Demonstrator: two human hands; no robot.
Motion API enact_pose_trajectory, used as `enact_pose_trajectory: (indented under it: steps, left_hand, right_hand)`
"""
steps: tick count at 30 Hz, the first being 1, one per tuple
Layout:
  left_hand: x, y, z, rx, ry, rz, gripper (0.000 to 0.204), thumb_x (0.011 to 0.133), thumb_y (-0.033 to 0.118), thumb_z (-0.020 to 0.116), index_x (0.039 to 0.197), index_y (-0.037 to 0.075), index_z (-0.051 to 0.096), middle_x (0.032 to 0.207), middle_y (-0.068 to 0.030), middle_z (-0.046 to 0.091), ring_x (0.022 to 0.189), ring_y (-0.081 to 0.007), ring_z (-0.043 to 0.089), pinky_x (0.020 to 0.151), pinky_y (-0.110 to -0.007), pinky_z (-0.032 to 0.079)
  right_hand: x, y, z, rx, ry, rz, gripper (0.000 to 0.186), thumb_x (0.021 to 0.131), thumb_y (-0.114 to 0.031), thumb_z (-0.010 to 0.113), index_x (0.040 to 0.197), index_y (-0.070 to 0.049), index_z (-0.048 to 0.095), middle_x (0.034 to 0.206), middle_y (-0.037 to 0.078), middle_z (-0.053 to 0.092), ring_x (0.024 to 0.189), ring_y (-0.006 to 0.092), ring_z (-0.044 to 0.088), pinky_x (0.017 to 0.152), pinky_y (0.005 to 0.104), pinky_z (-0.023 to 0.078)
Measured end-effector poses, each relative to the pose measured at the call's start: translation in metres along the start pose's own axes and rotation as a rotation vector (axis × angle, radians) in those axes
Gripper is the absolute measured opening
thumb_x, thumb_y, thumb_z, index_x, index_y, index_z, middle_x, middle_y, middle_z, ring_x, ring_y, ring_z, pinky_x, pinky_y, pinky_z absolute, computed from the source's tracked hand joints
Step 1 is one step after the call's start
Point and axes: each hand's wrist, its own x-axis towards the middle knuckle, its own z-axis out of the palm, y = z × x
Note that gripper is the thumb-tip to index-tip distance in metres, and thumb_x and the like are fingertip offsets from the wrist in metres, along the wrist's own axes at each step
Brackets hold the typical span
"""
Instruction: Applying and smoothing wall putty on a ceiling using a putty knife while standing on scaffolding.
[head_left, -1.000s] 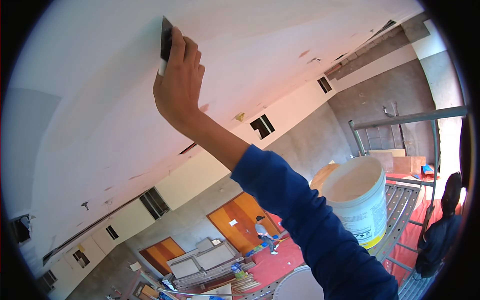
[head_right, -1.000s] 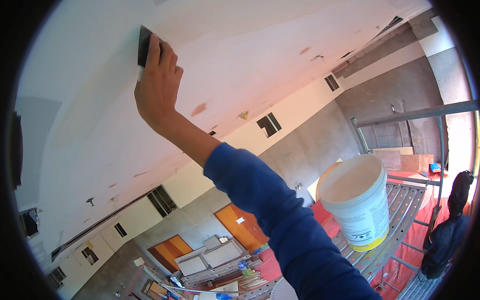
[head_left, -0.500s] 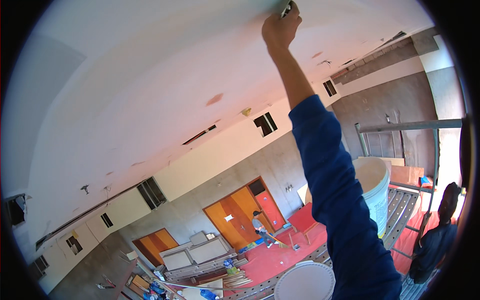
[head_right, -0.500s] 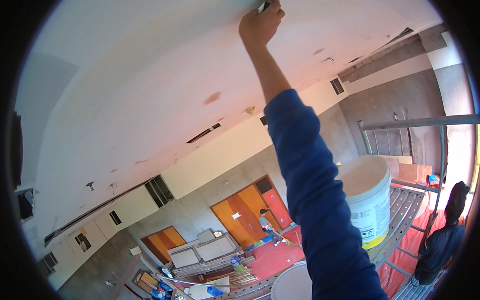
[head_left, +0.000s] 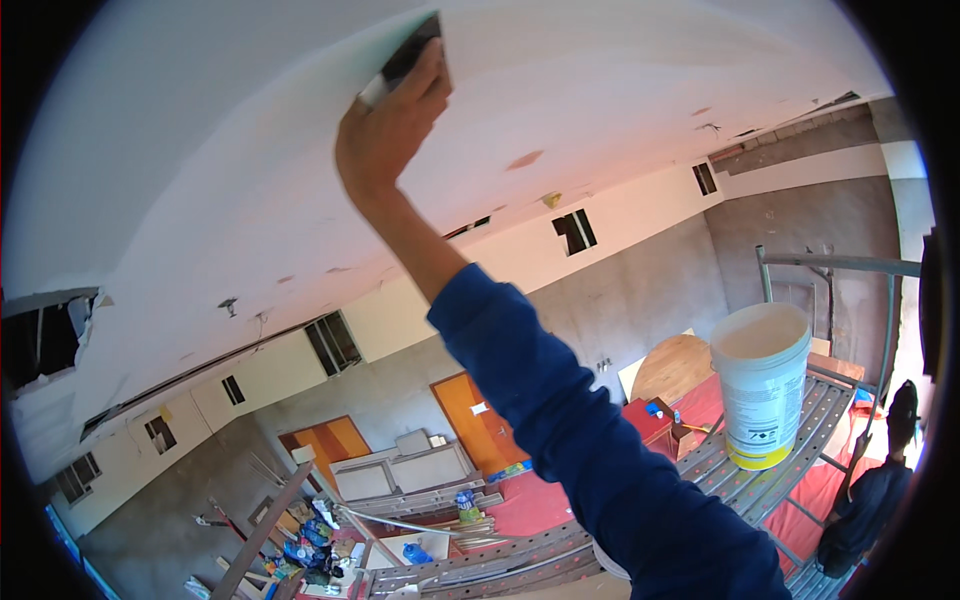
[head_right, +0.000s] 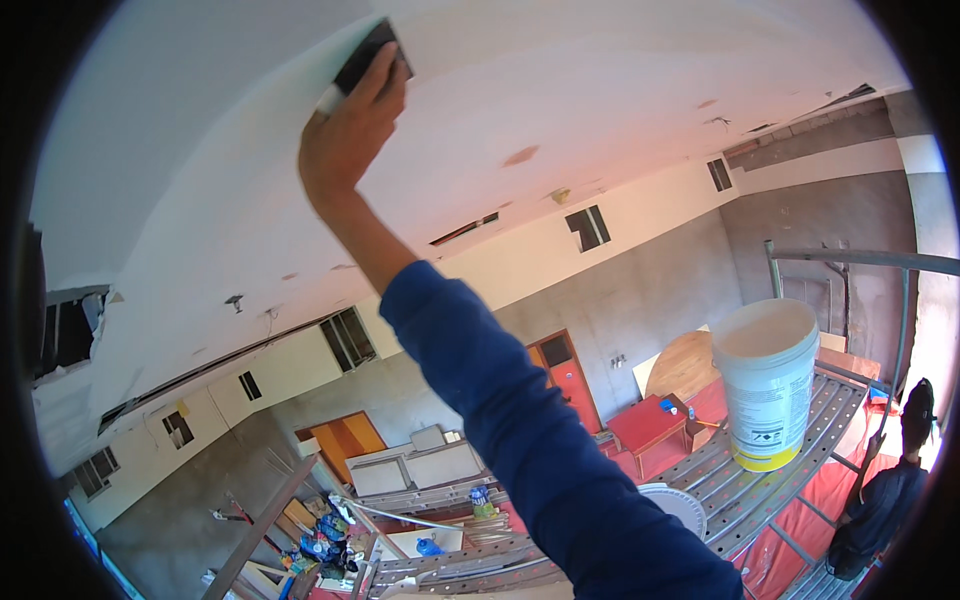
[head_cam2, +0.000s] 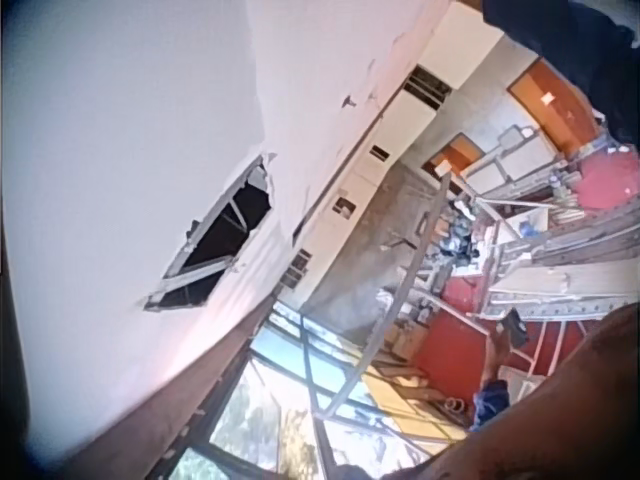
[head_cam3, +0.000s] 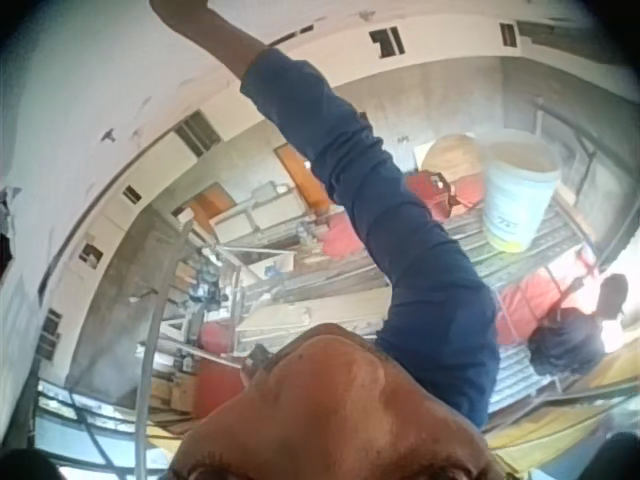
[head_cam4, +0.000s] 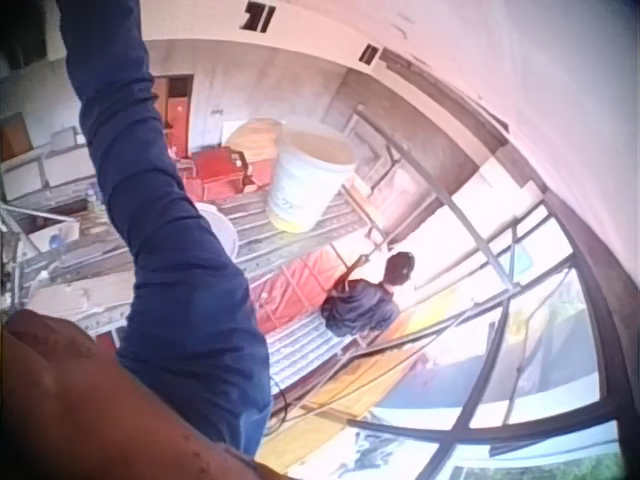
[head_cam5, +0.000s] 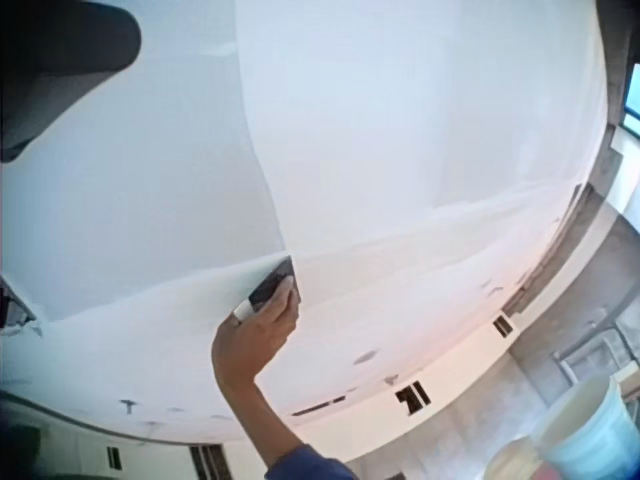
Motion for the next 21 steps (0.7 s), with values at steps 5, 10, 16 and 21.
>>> enact_pose_trajectory:
  steps: [5,10,16,21]
  left_hand:
    - [-0.013,0.02,-0.012,-0.234,0.116,-0.03,0.029,0.091,0.016,0.044,0.112,-0.002,0.051,0.109,-0.0153,0.055,0.098,-0.026,0.056,0.079,-0.039,0.048]
    - [0.019,0.134,0.006,-0.612,0.316,-0.003,0.025,0.085,0.021,0.05,0.1,0.002,0.059,0.095,-0.0117,0.06,0.091,-0.025,0.059,0.07,-0.04,0.05]
    - [0.1,0.261,0.057,-1.309,0.106,0.264,0.027,0.087,0.012,0.045,0.108,-0.002,0.053,0.103,-0.0107,0.059,0.096,-0.0176,0.057,0.079,-0.028,0.049]
    - [0.131,0.305,0.136,-1.376,-0.193,0.111,0.028,0.089,0.014,0.045,0.108,-0.005,0.051,0.101,-0.0166,0.062,0.089,-0.0232,0.064,0.07,-0.028,0.057]
  right_hand:
    - [-0.085,-0.058,0.022,0.046,-0.167,0.012,0.08,0.067,0.01,0.056,0.138,0.0,0.019,0.132,0.028,0.028,0.119,0.0424,0.033,0.097,0.0466,0.03]
    - [-0.114,-0.074,-0.028,0.188,-0.64,0.021,0.074,0.071,0.011,0.052,0.138,-0.004,0.023,0.132,0.022,0.032,0.117,0.0381,0.037,0.096,0.0426,0.032]
    - [-0.129,-0.054,-0.212,0.685,-1.314,0.412,0.052,0.084,0.004,0.043,0.134,-0.008,0.034,0.126,0.013,0.042,0.111,0.0219,0.046,0.091,0.0326,0.038]
    - [-0.115,-0.031,-0.343,0.373,-1.348,1.029,0.049,0.086,0.007,0.04,0.133,-0.007,0.035,0.114,0.011,0.047,0.107,0.0148,0.046,0.088,0.0241,0.037]
